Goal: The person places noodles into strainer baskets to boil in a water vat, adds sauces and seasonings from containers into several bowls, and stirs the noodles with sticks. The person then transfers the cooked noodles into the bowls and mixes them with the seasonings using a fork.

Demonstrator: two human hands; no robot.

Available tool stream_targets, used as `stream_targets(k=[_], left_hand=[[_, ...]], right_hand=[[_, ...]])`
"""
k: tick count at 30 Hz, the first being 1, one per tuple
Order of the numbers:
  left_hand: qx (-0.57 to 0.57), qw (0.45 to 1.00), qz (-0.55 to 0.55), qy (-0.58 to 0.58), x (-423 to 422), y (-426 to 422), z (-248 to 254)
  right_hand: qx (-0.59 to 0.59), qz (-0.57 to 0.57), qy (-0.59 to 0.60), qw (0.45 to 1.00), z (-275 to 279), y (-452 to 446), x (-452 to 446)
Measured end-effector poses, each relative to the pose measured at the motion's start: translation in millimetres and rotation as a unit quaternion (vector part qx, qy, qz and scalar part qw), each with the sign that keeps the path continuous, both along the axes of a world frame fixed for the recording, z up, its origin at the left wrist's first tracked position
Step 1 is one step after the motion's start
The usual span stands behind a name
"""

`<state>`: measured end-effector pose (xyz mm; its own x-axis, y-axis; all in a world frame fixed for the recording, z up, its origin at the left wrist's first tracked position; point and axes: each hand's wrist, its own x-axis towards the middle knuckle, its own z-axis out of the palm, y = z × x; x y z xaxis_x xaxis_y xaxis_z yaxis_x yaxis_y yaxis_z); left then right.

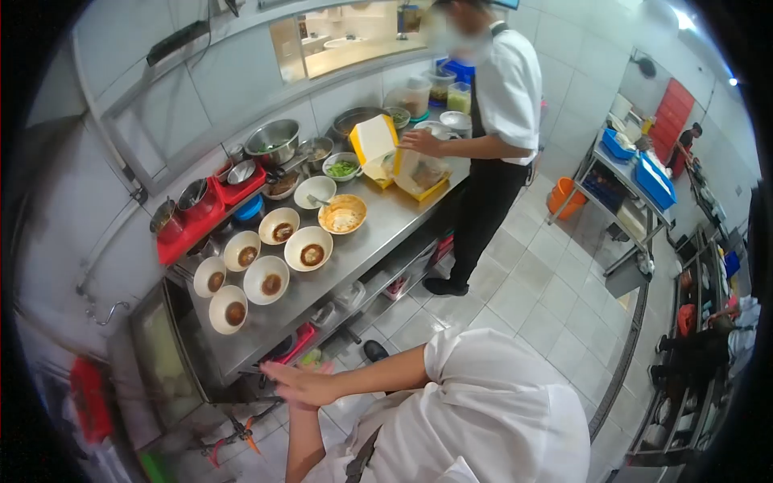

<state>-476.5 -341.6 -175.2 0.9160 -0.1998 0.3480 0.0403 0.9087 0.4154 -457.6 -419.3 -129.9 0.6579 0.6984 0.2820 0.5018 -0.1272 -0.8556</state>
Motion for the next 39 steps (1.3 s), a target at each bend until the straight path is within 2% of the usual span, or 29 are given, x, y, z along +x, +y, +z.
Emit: stream_targets(k=[1, 2, 3, 4, 5, 6, 7, 8, 9, 10, 11, 12, 13, 14, 15, 19, 21, 22, 25, 26, 27, 29, 30, 32, 33, 36, 37, 38, 39], left_hand=[[-0.109, 0.989, -0.092, -0.028, -3, -3, -6], [-0.108, 0.989, -0.094, -0.033, -15, -4, 22], [-0.101, 0.973, -0.061, 0.197, -35, -4, 75], [-0.089, 0.906, -0.023, 0.412, -50, -4, 112], [0.029, 0.952, 0.012, 0.304, -62, 3, 120], [0.031, 0.953, 0.015, 0.302, -70, 20, 117], [0.067, 0.977, 0.01, 0.2, -79, 46, 109], [0.104, 0.99, 0.008, 0.1, -94, 66, 102], [0.11, 0.988, 0.017, 0.106, -108, 75, 93], [0.156, 0.94, 0.175, 0.246, -118, 80, 82], [0.191, 0.848, 0.324, 0.372, -129, 85, 75], [0.191, 0.847, 0.329, 0.372, -148, 94, 68], [0.248, 0.861, 0.263, 0.357, -170, 105, 56], [0.304, 0.869, 0.194, 0.34, -186, 106, 49], [0.366, 0.817, 0.211, 0.393, -202, 91, 50], [0.418, 0.766, 0.14, 0.467, -239, 52, 67], [0.406, 0.769, 0.115, 0.48, -237, 40, 60], [0.395, 0.776, 0.091, 0.484, -234, 27, 54], [0.416, 0.779, 0.084, 0.461, -201, -26, 23], [0.445, 0.807, 0.056, 0.383, -187, -49, 11], [0.486, 0.801, 0.089, 0.337, -171, -79, -11], [0.524, 0.817, 0.066, 0.232, -142, -158, -6], [0.512, 0.832, 0.12, 0.174, -136, -203, -2], [0.386, 0.887, 0.12, 0.224, -128, -273, -10], [0.489, 0.846, 0.07, 0.202, -134, -290, 6], [0.702, 0.699, -0.008, 0.137, -150, -329, 30], [0.702, 0.7, 0.003, 0.132, -152, -327, 15], [0.61, 0.779, -0.013, 0.142, -155, -319, -12], [0.505, 0.849, -0.038, 0.15, -158, -316, -29]], right_hand=[[-0.173, 0.001, -0.261, 0.95, 10, -31, -2], [-0.193, -0.027, -0.203, 0.96, 6, -47, -2], [-0.21, -0.052, -0.142, 0.966, -13, -60, 4], [-0.206, -0.093, -0.005, 0.974, -64, -70, 19], [-0.197, -0.13, 0.134, 0.962, -134, -80, 38], [-0.092, -0.152, 0.199, 0.964, -198, -110, 53], [-0.112, -0.154, 0.234, 0.953, -178, -161, 35], [-0.235, -0.128, 0.083, 0.96, -189, -211, 18], [-0.244, -0.098, -0.006, 0.965, -238, -260, 5], [-0.351, -0.097, -0.028, 0.931, -254, -299, -11], [-0.514, 0.003, 0.002, 0.858, -262, -337, -26], [-0.528, -0.044, 0.057, 0.846, -309, -381, -49], [-0.56, -0.108, 0.228, 0.789, -264, -408, -78], [-0.59, -0.116, 0.237, 0.763, -235, -431, -106], [-0.593, -0.114, 0.237, 0.761, -237, -449, -113], [-0.613, -0.151, 0.273, 0.726, -251, -517, -168], [-0.499, -0.16, 0.211, 0.825, -253, -544, -176], [-0.448, -0.213, 0.181, 0.849, -247, -554, -182], [-0.341, -0.275, 0.243, 0.866, -159, -556, -201], [-0.321, -0.286, 0.233, 0.872, -136, -558, -211], [-0.328, -0.283, 0.219, 0.875, -138, -566, -218], [-0.276, -0.309, 0.242, 0.877, -125, -566, -229], [-0.239, -0.329, 0.248, 0.879, -127, -569, -233], [-0.288, -0.313, 0.245, 0.871, -173, -581, -237], [-0.336, -0.279, 0.237, 0.868, -177, -578, -237], [-0.232, -0.211, 0.317, 0.895, -210, -557, -229], [-0.246, -0.204, 0.329, 0.888, -181, -535, -222], [-0.093, -0.178, 0.278, 0.939, -204, -503, -206], [-0.051, -0.168, 0.336, 0.925, -194, -483, -198]])
